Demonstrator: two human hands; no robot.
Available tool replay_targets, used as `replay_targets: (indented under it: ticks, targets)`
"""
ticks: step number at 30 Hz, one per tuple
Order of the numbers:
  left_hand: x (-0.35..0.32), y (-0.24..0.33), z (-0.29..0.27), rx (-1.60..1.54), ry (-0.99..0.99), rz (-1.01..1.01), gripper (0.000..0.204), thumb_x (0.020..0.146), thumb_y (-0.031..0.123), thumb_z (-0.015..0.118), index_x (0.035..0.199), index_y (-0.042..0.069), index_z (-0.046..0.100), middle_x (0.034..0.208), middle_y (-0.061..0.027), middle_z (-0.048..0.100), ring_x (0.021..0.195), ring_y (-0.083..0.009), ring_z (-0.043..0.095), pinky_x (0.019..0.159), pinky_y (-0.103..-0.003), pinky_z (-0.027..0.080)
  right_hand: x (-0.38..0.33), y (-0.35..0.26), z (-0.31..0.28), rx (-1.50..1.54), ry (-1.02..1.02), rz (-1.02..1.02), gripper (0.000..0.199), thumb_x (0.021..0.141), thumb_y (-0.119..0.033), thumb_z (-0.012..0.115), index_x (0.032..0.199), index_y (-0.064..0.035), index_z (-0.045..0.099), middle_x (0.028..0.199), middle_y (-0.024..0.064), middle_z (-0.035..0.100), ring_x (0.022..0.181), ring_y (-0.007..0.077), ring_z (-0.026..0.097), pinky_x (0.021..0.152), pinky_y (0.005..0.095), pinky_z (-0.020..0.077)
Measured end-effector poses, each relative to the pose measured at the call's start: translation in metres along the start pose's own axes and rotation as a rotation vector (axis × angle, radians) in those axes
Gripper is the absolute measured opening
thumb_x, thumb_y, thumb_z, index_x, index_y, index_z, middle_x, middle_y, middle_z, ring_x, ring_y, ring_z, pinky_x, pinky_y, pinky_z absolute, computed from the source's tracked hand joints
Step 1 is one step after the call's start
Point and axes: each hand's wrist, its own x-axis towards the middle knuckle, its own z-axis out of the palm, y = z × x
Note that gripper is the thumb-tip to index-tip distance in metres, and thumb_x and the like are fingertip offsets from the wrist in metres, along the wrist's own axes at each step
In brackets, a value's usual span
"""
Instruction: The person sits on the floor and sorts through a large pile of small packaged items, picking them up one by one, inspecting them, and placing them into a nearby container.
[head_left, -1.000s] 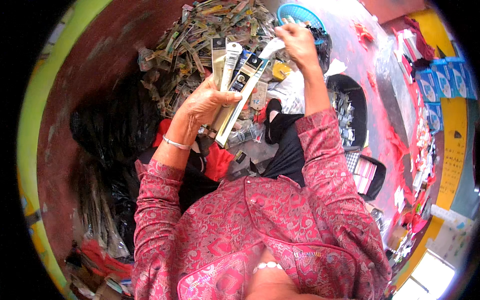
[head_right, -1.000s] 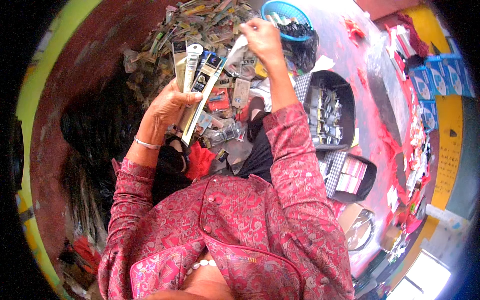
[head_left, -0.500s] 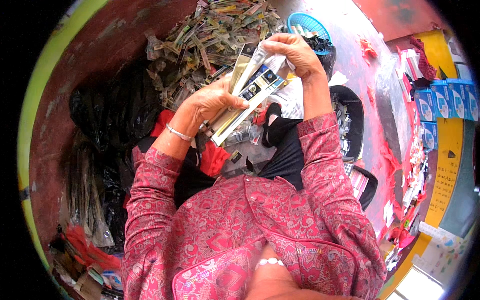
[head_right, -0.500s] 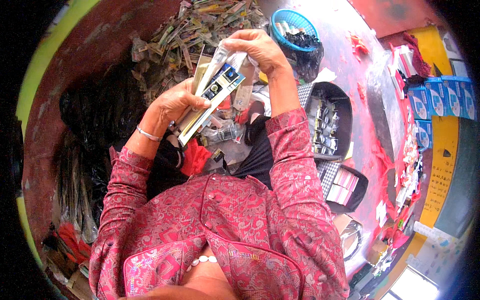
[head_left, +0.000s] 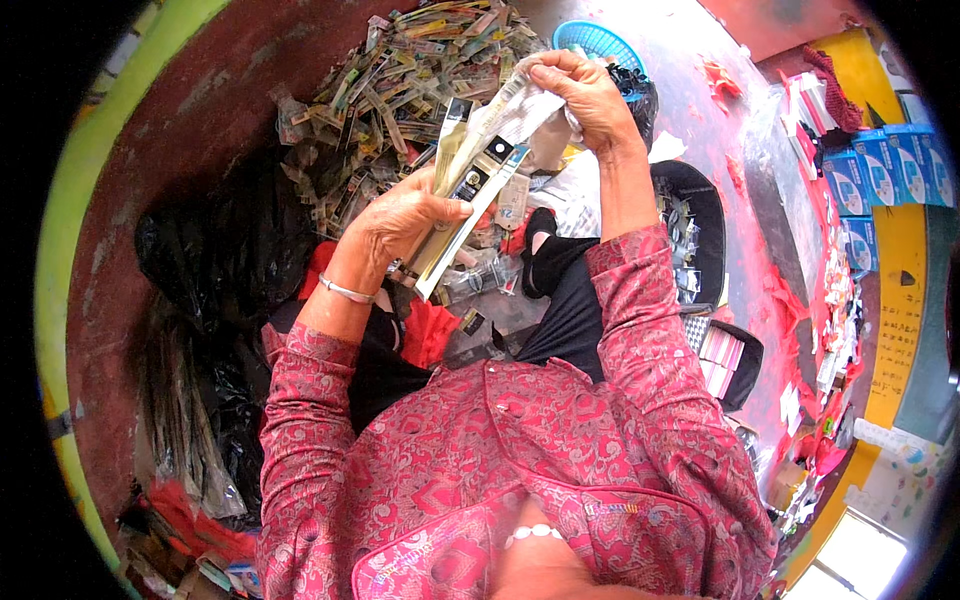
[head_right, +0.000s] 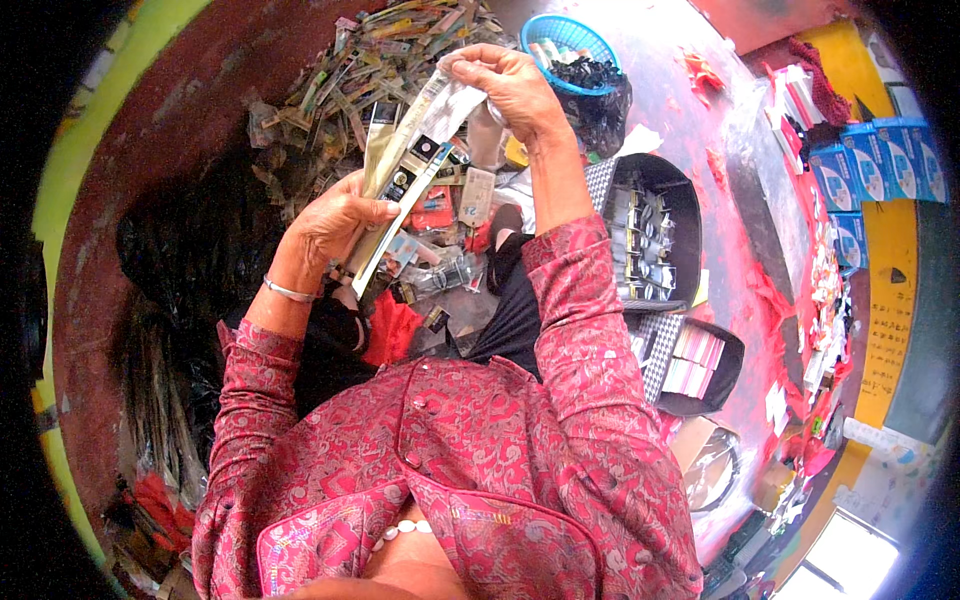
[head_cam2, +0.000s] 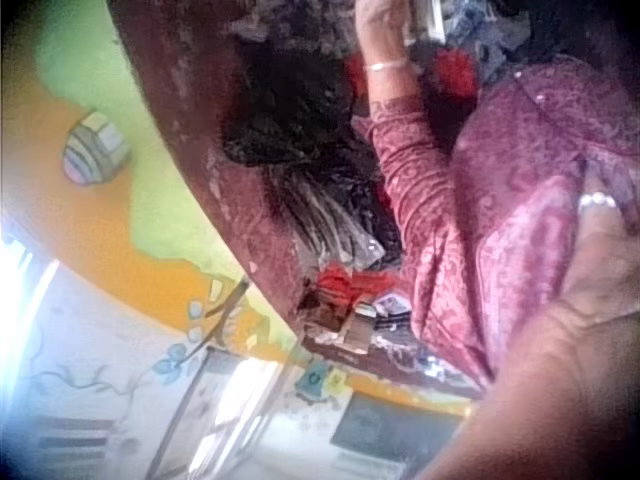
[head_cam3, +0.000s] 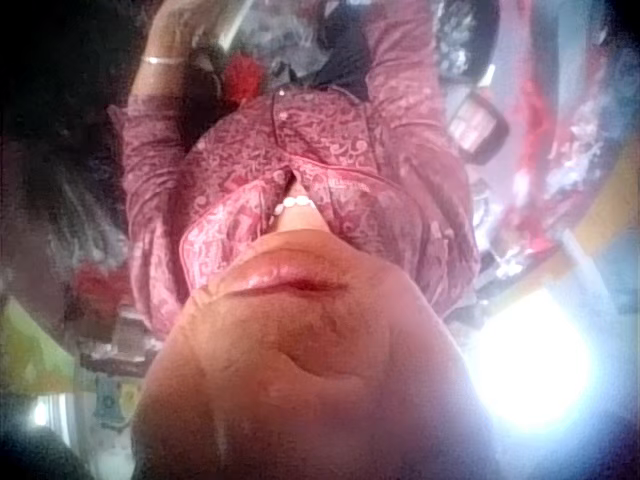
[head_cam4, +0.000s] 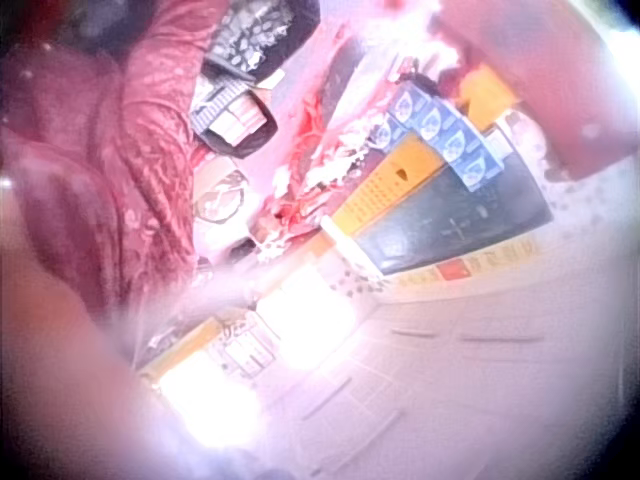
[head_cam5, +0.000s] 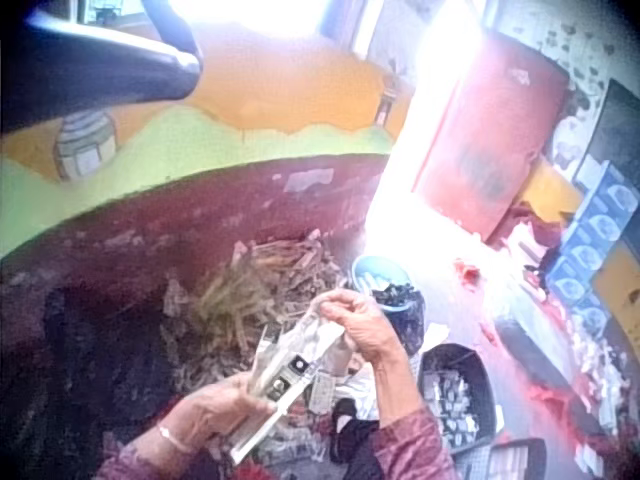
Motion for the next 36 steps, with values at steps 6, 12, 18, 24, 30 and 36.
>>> replay_targets:
  ticks: [6,12,18,24,30,36]
  targets:
    - [0.009,-0.009,-0.002,0.338,0.083,0.118,0.034,0.072,-0.001,0.051,0.106,0.002,0.050,0.085,-0.0036,0.056,0.073,-0.0132,0.053,0.066,-0.026,0.044,-0.002,-0.005,0.005,-0.032,0.031,0.104,0.020,0.077,-0.024,0.063,0.082,-0.0048,0.063,0.077,-0.0028,0.058,0.077,0.0062,0.049,0.076,0.0207,0.0362]
    - [0.011,-0.010,0.002,0.356,0.076,0.086,0.031,0.072,-0.003,0.047,0.103,0.001,0.049,0.085,-0.0051,0.052,0.073,-0.0155,0.052,0.061,-0.033,0.049,-0.004,-0.004,0.010,-0.355,0.019,0.044,0.025,0.074,-0.029,0.065,0.078,-0.0042,0.062,0.065,-0.0036,0.054,0.059,0.0034,0.045,0.053,0.0194,0.0358]
    - [0.011,-0.008,-0.015,0.209,0.212,0.000,0.023,0.073,0.004,0.053,0.096,-0.001,0.055,0.087,-0.0056,0.058,0.078,-0.0146,0.053,0.071,-0.028,0.042,-0.010,-0.013,0.003,-0.207,0.067,0.036,0.017,0.077,-0.017,0.057,0.086,-0.0035,0.062,0.069,-0.0033,0.052,0.057,0.0027,0.044,0.050,0.0153,0.0331]
    - [0.012,-0.001,-0.019,-0.021,0.231,0.007,0.033,0.073,-0.001,0.053,0.107,-0.002,0.050,0.089,-0.0048,0.058,0.072,-0.0119,0.056,0.063,-0.025,0.047,-0.007,-0.010,-0.016,-0.158,0.126,-0.104,0.018,0.074,-0.002,0.049,0.088,0.0001,0.060,0.075,0.0026,0.057,0.059,0.0051,0.050,0.055,0.0175,0.0422]
    - [0.015,0.002,-0.017,-0.233,0.173,-0.038,0.022,0.076,-0.002,0.051,0.098,-0.006,0.051,0.081,-0.0100,0.060,0.069,-0.0158,0.060,0.060,-0.026,0.051,-0.016,-0.027,0.000,-0.365,-0.091,-0.125,0.018,0.074,-0.006,0.051,0.087,-0.0020,0.062,0.073,-0.0005,0.057,0.061,0.0049,0.048,0.055,0.0184,0.0385]
    - [0.019,0.000,-0.004,-0.210,0.168,-0.025,0.019,0.080,0.009,0.053,0.092,-0.005,0.055,0.079,-0.0112,0.061,0.069,-0.0177,0.061,0.060,-0.026,0.051,-0.014,-0.007,0.022,-0.600,-0.193,-0.173,0.021,0.069,-0.011,0.050,0.086,-0.0050,0.062,0.056,0.0023,0.050,0.050,0.0089,0.048,0.050,0.0242,0.0405]
